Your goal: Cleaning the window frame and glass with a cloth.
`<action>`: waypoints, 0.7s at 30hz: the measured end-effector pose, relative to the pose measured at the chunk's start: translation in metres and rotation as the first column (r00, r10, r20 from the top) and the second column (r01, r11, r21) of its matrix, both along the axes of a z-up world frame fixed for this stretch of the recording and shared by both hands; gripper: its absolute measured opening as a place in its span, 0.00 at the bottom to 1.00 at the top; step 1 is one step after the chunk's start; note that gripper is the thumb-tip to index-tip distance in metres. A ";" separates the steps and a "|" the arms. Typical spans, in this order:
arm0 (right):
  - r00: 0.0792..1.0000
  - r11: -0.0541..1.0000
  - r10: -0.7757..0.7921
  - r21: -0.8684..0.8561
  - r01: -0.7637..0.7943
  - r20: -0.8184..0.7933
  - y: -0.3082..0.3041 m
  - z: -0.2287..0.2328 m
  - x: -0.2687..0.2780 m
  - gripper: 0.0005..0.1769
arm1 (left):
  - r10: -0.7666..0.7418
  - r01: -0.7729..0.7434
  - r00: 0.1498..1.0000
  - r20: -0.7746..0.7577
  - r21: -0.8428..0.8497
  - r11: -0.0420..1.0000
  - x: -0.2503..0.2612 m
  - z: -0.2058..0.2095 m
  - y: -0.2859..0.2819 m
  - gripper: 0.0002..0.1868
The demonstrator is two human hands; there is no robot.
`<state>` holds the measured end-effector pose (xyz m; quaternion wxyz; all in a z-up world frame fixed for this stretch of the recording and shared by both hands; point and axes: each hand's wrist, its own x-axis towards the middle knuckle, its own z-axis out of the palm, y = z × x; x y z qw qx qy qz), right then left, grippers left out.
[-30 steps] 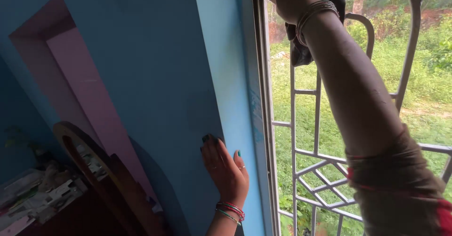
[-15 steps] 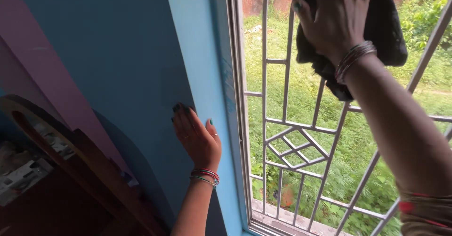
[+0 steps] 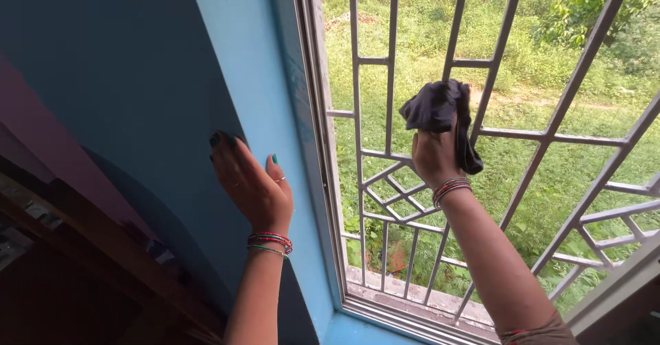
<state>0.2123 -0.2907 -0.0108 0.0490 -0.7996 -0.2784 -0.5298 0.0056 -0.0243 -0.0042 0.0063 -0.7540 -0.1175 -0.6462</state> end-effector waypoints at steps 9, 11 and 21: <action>0.936 0.989 0.127 -0.028 -0.144 -0.330 -0.045 -0.038 -0.027 0.05 | -0.030 0.030 1.000 0.000 0.018 0.999 -0.001 0.000 0.003 0.34; 0.955 0.964 0.252 -0.047 -0.262 -0.158 -0.058 0.004 -0.060 0.06 | -0.045 0.046 0.999 0.019 -0.029 0.999 0.003 -0.001 0.000 0.34; 0.917 0.913 0.392 0.091 -0.398 0.074 0.059 0.069 -0.002 0.18 | -0.082 0.082 0.997 0.009 -0.044 0.996 -0.002 0.001 -0.002 0.35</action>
